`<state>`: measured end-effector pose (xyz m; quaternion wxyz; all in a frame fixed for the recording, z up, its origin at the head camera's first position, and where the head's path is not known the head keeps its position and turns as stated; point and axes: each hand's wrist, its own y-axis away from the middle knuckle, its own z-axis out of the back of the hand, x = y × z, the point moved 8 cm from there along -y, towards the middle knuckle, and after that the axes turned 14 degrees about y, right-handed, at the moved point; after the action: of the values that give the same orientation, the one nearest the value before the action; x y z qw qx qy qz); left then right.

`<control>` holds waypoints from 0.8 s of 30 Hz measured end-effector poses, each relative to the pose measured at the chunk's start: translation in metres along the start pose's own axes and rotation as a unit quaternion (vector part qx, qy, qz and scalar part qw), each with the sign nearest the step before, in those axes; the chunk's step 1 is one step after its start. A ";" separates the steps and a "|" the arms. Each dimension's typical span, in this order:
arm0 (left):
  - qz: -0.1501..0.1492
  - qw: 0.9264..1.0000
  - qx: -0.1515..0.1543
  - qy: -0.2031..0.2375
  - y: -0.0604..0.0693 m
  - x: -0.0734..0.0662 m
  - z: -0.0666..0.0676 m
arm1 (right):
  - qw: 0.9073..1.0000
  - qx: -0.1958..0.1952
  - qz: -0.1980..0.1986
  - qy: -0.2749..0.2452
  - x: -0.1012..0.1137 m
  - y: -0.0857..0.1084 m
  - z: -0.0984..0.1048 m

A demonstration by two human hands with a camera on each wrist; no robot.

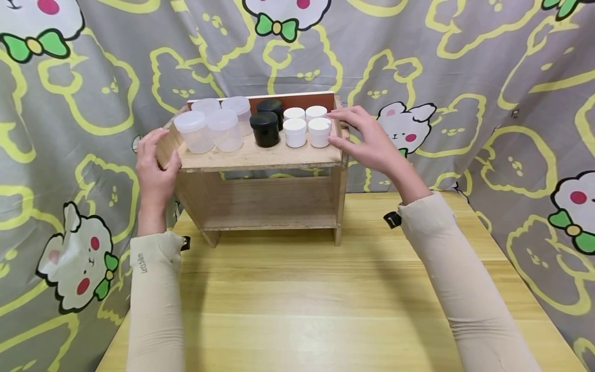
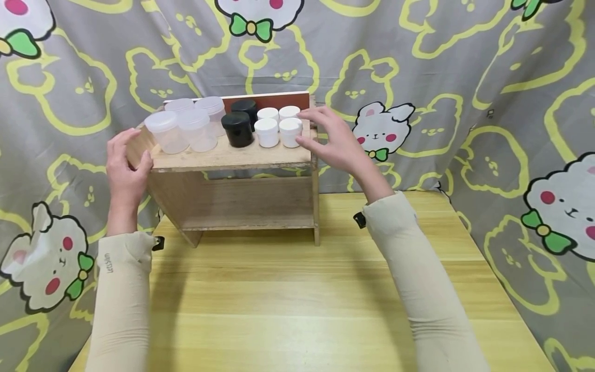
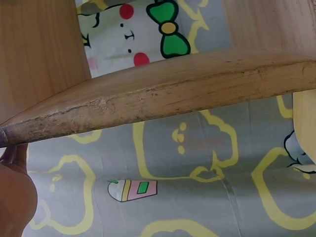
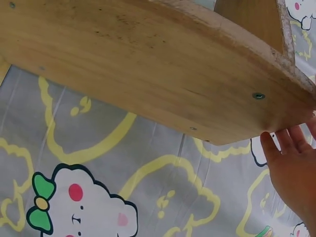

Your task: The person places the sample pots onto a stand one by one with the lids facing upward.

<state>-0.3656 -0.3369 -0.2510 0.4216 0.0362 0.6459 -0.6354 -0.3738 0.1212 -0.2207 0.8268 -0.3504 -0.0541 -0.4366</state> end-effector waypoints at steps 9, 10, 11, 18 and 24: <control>-0.003 1.000 -0.009 0.014 -0.001 0.000 -0.004 | 1.000 -0.007 0.019 -0.001 -0.003 0.019 0.007; -0.002 1.000 -0.005 0.010 -0.001 0.005 -0.003 | 1.000 -0.008 0.021 0.000 -0.004 0.023 0.009; -0.001 1.000 0.000 0.009 -0.001 0.007 -0.002 | 1.000 -0.008 0.022 -0.001 -0.005 0.026 0.009; -0.022 0.999 0.008 -0.036 0.003 0.002 0.004 | 0.999 0.012 0.026 0.022 -0.016 0.054 0.010; -0.061 0.991 0.015 -0.120 0.006 -0.021 -0.001 | 0.995 0.009 0.034 0.094 -0.022 0.070 0.012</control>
<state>-0.3485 -0.3247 -0.2434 0.4561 -0.0736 0.5817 -0.6695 -0.3308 0.1701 -0.2574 0.8458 -0.3025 0.0318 -0.4384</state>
